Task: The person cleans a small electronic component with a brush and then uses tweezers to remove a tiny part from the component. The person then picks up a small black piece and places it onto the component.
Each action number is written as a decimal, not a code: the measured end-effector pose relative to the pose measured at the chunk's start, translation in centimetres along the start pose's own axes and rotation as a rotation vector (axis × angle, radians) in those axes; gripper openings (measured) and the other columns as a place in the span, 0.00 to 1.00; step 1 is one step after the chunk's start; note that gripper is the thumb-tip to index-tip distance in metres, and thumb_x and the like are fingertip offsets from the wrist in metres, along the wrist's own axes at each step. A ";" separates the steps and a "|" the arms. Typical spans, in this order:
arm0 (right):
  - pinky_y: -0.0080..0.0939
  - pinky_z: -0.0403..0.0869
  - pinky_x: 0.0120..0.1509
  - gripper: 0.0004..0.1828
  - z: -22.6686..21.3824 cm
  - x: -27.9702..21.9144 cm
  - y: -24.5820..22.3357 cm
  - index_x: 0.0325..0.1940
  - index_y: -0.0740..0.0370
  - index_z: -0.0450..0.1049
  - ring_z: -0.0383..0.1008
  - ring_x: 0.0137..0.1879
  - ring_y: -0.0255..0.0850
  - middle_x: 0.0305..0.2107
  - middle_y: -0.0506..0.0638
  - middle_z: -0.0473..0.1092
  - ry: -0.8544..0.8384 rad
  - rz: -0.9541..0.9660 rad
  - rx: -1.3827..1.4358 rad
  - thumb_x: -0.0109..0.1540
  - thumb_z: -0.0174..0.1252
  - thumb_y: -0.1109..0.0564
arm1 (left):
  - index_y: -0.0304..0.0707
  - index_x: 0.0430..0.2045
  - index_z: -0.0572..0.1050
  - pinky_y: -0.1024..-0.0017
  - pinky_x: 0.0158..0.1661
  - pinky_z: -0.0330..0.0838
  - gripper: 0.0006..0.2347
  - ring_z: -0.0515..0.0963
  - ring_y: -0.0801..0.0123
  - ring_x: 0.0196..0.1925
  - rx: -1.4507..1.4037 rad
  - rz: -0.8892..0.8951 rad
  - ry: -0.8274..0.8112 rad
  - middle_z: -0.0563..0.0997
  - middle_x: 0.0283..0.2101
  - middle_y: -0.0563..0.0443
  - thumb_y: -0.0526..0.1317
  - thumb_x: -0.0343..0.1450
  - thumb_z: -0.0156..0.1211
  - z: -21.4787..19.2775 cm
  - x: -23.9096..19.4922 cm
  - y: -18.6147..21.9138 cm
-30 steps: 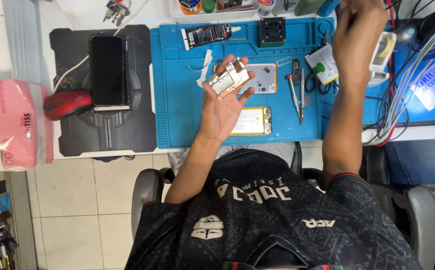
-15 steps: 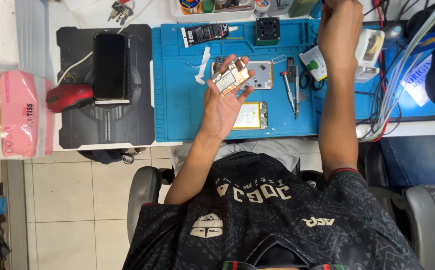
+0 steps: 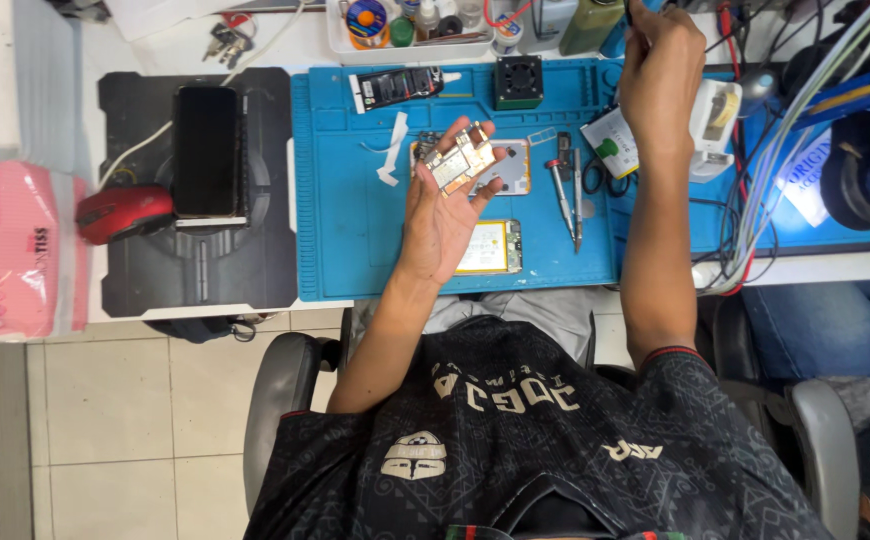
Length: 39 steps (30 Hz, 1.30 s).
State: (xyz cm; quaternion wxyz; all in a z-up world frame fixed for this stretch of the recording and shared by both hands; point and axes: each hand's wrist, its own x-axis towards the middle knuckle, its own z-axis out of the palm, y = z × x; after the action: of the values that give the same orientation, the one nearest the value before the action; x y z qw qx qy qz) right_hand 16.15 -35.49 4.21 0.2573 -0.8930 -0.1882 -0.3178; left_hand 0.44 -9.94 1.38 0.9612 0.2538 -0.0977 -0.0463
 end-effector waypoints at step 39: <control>0.43 0.61 0.40 0.21 -4.1 -1.6 -6.1 0.70 0.69 0.78 0.64 0.37 0.42 0.35 0.56 0.68 0.100 0.158 0.006 0.73 0.55 0.73 | 0.37 0.72 0.61 0.57 0.70 0.67 0.34 0.66 0.52 0.75 0.020 -0.150 -0.349 0.65 0.72 0.45 0.53 0.73 0.66 -7.7 6.2 7.7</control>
State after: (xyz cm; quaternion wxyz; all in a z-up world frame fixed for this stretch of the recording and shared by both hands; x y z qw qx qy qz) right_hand 10.06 -33.29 7.96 0.2935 -0.8873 -0.1049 -0.3400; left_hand 8.44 -0.46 -0.39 0.9210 0.2582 -0.2441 -0.1599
